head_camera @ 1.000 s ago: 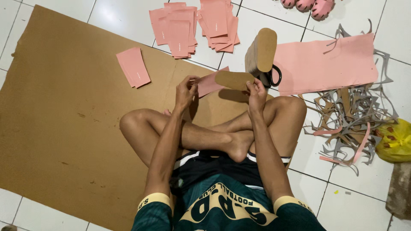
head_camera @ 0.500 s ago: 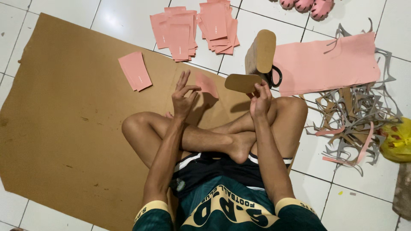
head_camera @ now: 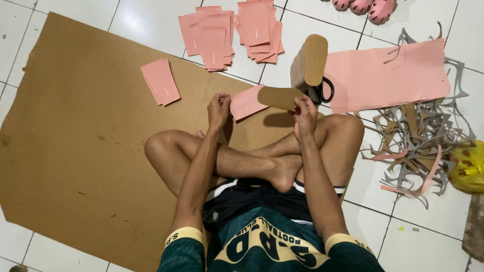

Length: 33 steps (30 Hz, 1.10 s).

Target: The person sits on the floor and repeatedly places a grey insole template onto pink foam sheets, aligns it, and presses down to transfer the shape. They then lift the template and set the marked foam aside, repeating the process with new sheets.

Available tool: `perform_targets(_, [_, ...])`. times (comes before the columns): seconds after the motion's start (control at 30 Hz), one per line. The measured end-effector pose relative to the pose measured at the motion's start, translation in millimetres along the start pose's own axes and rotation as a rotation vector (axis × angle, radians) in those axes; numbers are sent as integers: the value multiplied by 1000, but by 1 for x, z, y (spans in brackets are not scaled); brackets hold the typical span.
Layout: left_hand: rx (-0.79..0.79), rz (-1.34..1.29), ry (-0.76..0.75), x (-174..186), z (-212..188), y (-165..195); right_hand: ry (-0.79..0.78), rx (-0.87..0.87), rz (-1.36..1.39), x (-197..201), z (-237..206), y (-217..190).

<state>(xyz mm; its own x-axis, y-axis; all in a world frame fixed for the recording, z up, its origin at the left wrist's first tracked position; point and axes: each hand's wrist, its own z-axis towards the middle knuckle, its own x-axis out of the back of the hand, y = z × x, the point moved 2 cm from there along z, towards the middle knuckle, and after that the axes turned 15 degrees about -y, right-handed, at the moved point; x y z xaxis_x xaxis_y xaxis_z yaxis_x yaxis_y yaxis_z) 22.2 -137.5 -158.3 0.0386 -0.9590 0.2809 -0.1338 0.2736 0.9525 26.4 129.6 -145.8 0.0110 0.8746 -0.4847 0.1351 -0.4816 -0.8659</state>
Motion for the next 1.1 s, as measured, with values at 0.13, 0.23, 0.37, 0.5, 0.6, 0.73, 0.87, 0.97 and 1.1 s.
perform_targets(0.13, [-102,257,171,4,1,1,-6,-54,-127,-6,3,3])
perform_targets(0.23, [-17,21,57,6,-1,1,-26,-66,-185,-8,5,5])
perform_targets(0.37, [11,-153,-87,-1,-1,3,-82,-81,-226,-12,9,11])
perform_targets(0.5, [-185,214,15,-1,-5,1,-115,-64,-419,-14,17,15])
perform_targets(0.6, [-185,498,-99,-1,-20,-14,-138,-63,-477,-16,25,19])
perform_targets(0.73, [-310,809,-302,-7,-37,-30,-124,-82,-627,-21,34,27])
perform_targets(0.87, [-308,865,-352,-11,-38,-34,-126,-81,-688,-26,39,37])
perform_targets(0.97, [-248,831,-355,-10,-36,-35,-148,-87,-693,-28,42,43])
perform_targets(1.1, [-230,782,-355,-7,-33,-39,-111,-148,-719,-28,44,50])
